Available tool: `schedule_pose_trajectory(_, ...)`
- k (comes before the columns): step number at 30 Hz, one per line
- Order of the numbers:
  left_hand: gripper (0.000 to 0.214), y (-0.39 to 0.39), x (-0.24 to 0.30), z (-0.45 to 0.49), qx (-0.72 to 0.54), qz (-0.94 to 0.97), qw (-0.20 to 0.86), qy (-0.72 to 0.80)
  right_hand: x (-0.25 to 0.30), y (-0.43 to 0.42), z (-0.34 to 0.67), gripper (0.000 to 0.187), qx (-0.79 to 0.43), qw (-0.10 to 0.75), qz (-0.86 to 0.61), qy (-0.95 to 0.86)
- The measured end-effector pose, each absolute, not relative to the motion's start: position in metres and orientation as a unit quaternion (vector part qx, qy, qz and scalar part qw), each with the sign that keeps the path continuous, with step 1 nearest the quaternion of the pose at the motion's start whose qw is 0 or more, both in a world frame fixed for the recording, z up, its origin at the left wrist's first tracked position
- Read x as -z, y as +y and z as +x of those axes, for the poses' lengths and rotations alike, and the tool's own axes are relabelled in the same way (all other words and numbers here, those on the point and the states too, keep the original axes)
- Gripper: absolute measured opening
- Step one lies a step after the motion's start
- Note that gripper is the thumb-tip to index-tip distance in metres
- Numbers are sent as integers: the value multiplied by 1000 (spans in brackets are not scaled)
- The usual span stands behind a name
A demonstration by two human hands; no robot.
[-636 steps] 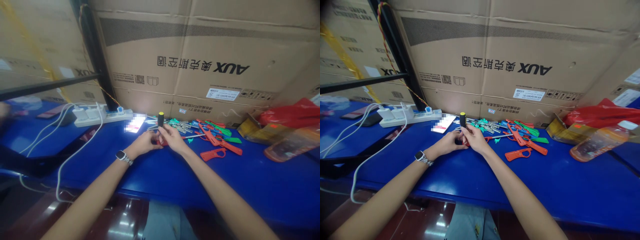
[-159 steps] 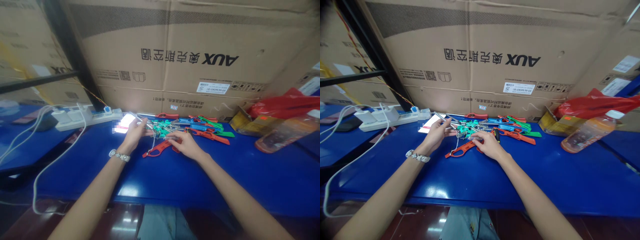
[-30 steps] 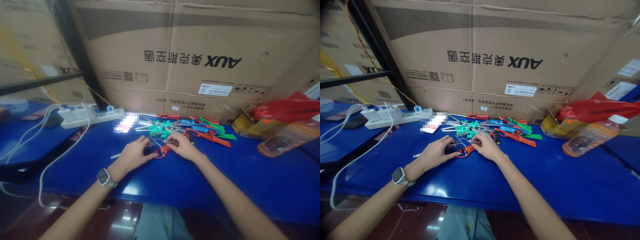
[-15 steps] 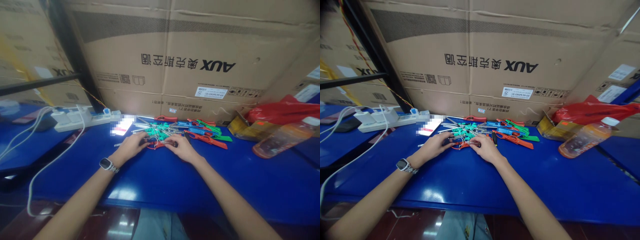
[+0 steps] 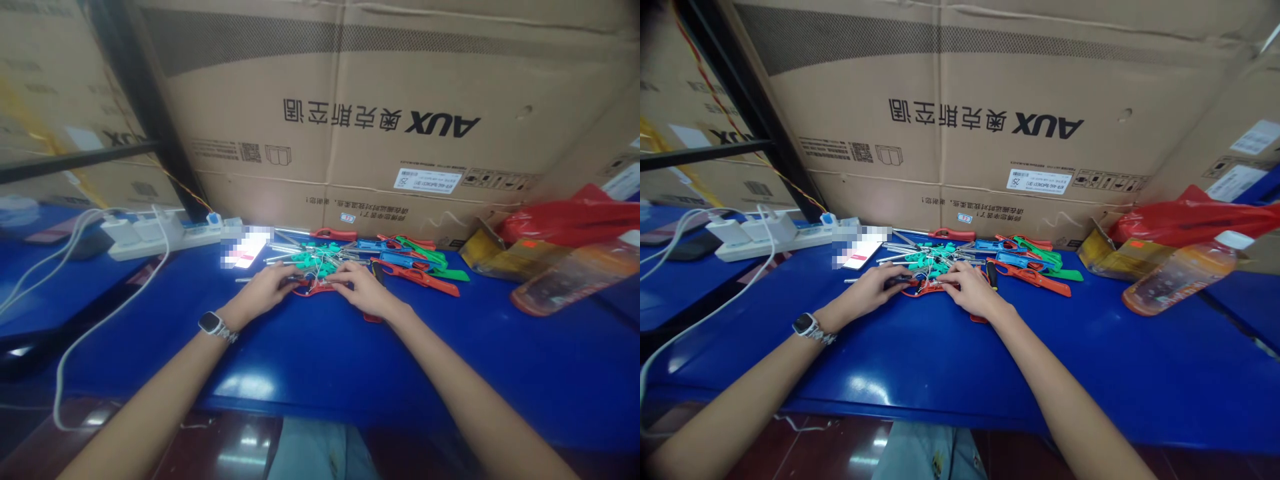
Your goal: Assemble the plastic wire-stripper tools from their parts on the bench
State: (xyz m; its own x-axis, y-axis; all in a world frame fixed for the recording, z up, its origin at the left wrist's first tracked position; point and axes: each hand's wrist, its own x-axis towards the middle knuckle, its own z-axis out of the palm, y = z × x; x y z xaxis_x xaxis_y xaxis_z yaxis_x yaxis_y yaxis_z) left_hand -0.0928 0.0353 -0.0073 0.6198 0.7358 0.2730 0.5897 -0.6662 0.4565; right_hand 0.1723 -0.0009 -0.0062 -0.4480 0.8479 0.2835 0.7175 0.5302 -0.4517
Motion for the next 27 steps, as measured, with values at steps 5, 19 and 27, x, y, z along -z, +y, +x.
schedule_pose_trajectory(5, 24, 36, 7, -93, -227, 886, 170, 368, 5, -7, 170, 27, -82, 213, -464, -856)
schedule_pose_trajectory(19, 27, 32, -2, -96, -286, 869, 127, 384, 2, -11, 164, 27, -82, 250, -494, -828)
schedule_pose_trajectory(27, 30, 25, -9, -86, -359, 823, 199, 393, -1, -13, 158, 19, -103, 340, -520, -777)
